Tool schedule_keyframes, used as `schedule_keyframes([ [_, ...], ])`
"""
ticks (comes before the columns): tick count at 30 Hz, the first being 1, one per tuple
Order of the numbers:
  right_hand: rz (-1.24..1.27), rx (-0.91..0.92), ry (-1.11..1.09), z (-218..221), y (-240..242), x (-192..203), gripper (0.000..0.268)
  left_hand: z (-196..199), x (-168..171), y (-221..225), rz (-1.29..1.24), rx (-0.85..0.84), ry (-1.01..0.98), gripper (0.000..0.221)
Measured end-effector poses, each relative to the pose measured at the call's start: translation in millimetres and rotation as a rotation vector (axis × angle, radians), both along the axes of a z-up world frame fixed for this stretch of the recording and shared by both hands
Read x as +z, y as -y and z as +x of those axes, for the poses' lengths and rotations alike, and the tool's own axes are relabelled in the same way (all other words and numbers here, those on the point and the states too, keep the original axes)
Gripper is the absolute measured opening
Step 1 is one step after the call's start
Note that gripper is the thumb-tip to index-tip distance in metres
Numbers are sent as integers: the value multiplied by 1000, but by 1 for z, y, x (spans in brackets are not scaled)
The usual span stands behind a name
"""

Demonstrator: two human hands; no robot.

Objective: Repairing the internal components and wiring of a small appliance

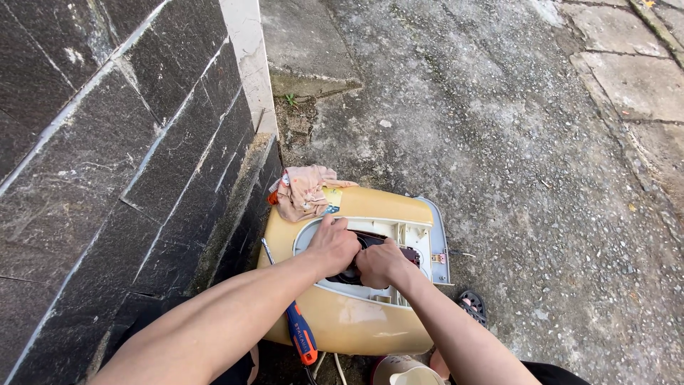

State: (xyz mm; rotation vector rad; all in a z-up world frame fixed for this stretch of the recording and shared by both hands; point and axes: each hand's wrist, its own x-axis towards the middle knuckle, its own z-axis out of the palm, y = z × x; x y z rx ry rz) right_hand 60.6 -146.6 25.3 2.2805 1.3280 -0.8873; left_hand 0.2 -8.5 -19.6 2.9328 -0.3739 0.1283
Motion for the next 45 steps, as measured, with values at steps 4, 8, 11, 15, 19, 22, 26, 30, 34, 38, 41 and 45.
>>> schedule_keyframes([
  [4,-41,-19,-34,-5,0,27,29,-9,-16,1,-59,-29,140,9],
  [8,-36,-49,-63,-9,-2,40,30,-10,-30,1,-60,-11,177,15],
  [11,-47,-64,-70,-12,-3,50,31,-11,-29,1,-74,-14,198,14],
  [15,-29,-75,-57,-10,-1,42,29,-8,-37,2,-84,-28,239,13],
  [19,-7,-58,-48,-11,4,45,27,-8,-37,0,-93,-38,280,13],
  [22,37,-54,-8,-17,8,49,24,-6,-45,1,-90,-55,308,10],
  [26,138,-5,92,-16,16,18,23,-7,-46,-1,-68,-59,345,7],
  [30,279,47,210,-13,24,-2,18,-5,-45,-4,-48,-78,361,5],
  [34,345,76,261,-15,30,-13,16,-6,-41,-4,-39,-77,381,4],
  [38,411,44,291,-15,32,-22,15,-6,-37,-4,-27,-75,376,3],
  [41,436,15,303,-15,33,-24,15,-6,-32,-4,-22,-72,375,3],
  [45,474,-44,309,-13,32,-30,20,-5,-37,-4,-18,-63,370,3],
])
